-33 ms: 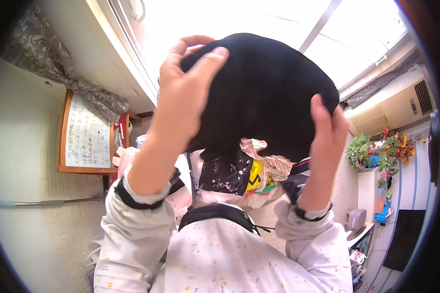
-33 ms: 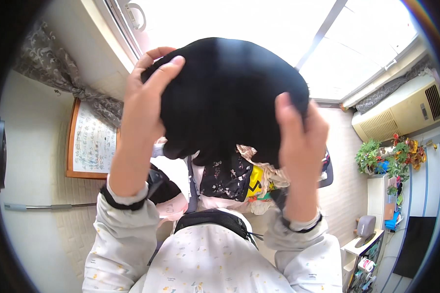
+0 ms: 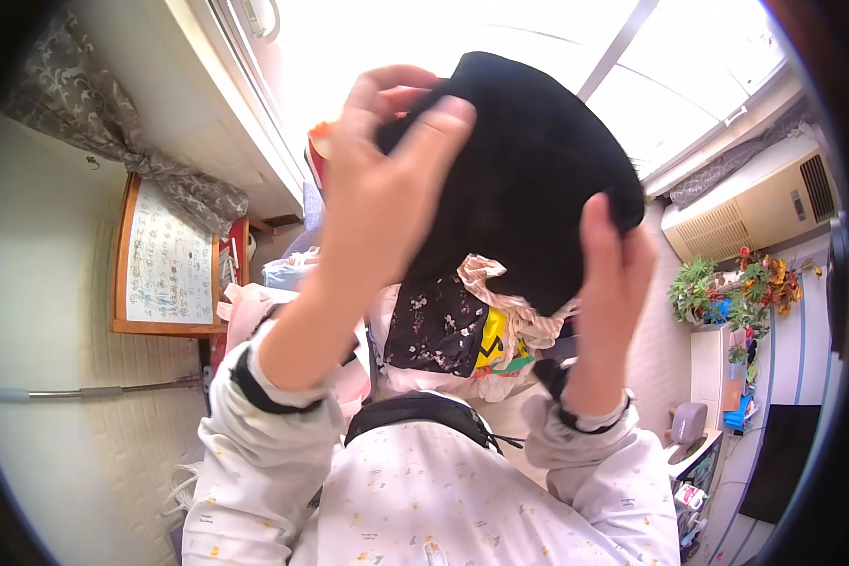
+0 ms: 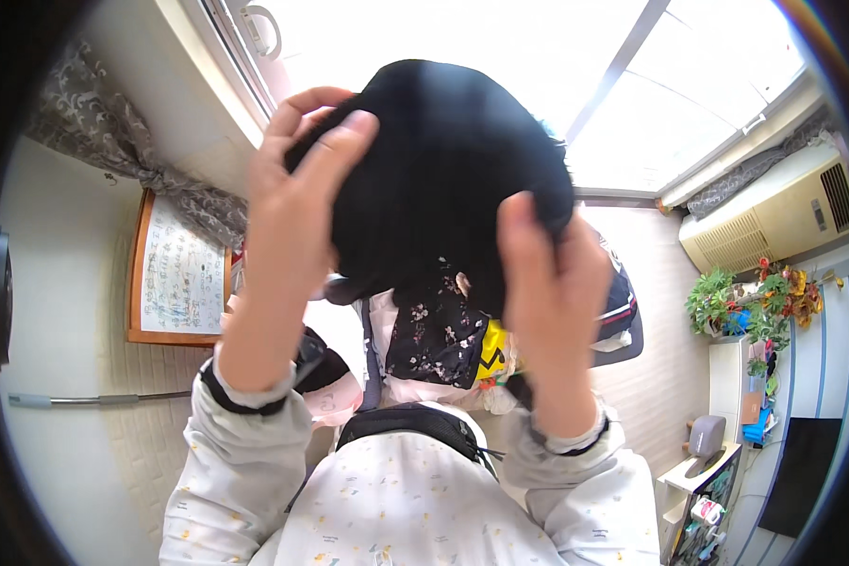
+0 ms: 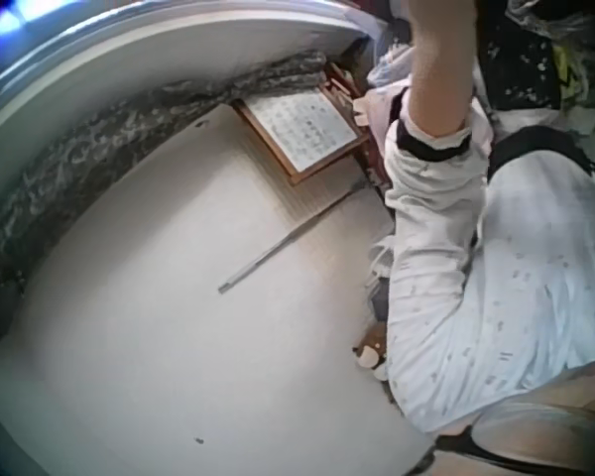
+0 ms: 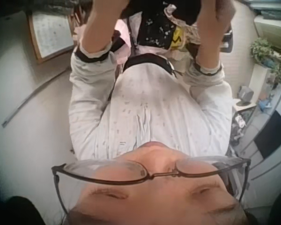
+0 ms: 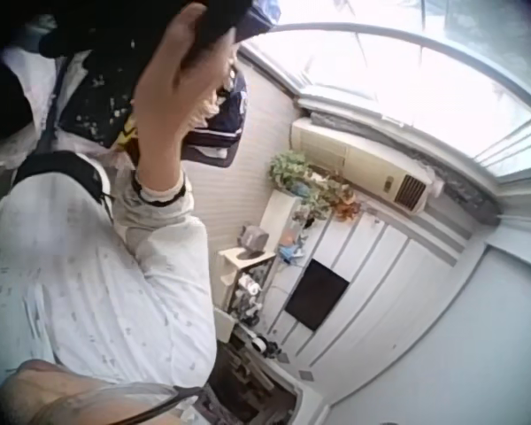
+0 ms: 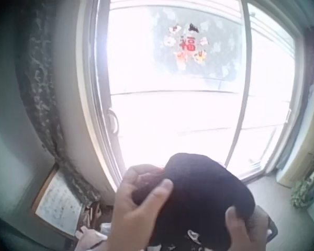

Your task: The recorder is seen picking up clothes and packing them into a small pink bag.

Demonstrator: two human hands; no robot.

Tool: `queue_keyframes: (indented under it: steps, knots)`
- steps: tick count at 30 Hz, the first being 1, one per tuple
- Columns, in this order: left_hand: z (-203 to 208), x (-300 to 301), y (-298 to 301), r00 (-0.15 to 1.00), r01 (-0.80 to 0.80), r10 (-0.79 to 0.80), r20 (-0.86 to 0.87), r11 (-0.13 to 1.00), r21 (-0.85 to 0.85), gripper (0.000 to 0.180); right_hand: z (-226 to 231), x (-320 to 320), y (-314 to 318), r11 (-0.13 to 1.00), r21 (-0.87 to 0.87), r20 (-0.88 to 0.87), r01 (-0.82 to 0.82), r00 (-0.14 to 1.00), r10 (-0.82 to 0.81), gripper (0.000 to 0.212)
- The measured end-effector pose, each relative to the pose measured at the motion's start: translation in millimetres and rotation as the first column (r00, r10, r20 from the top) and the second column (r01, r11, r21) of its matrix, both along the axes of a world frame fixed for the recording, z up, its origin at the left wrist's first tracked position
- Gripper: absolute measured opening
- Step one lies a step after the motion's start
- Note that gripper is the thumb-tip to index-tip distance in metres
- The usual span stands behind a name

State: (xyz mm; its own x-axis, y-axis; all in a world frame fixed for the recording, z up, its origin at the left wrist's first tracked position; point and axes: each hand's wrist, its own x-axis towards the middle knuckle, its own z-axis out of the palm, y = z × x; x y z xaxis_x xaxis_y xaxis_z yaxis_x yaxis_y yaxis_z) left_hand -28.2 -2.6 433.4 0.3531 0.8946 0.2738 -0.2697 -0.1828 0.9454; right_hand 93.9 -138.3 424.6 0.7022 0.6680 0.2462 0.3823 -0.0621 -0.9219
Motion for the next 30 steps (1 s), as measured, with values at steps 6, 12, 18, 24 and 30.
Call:
queue_keyframes:
  steps: [6,12,18,24,30]
  knots:
    - [-2.4,18.5,-63.5,0.830,0.439,-0.508,0.229,0.849,0.293,0.062,-38.4,-15.3,21.6,0.630,0.671,-0.030,-0.392,0.834,0.550,0.060]
    - [-10.6,0.1,6.3,0.995,0.047,-0.092,0.040,0.777,0.628,0.039,-23.2,23.4,32.2,0.867,0.488,-0.227,-0.102,0.944,0.239,0.022]
    - [-109.9,-11.5,71.0,0.922,0.386,-0.317,-0.221,0.795,0.469,0.032,-10.4,10.7,46.3,0.871,0.370,-0.470,-0.324,0.743,0.476,0.023]
    - [-181.0,4.7,0.3,0.714,0.530,-0.283,-0.640,0.816,0.230,0.028,9.6,23.1,61.4,0.892,0.345,-0.780,-0.291,0.439,0.445,0.028]
    - [-139.5,-55.5,-20.1,0.460,0.596,-0.035,-0.887,0.753,0.279,0.025,-41.4,75.1,60.5,0.915,0.201,-0.837,-0.350,0.424,0.347,0.030]
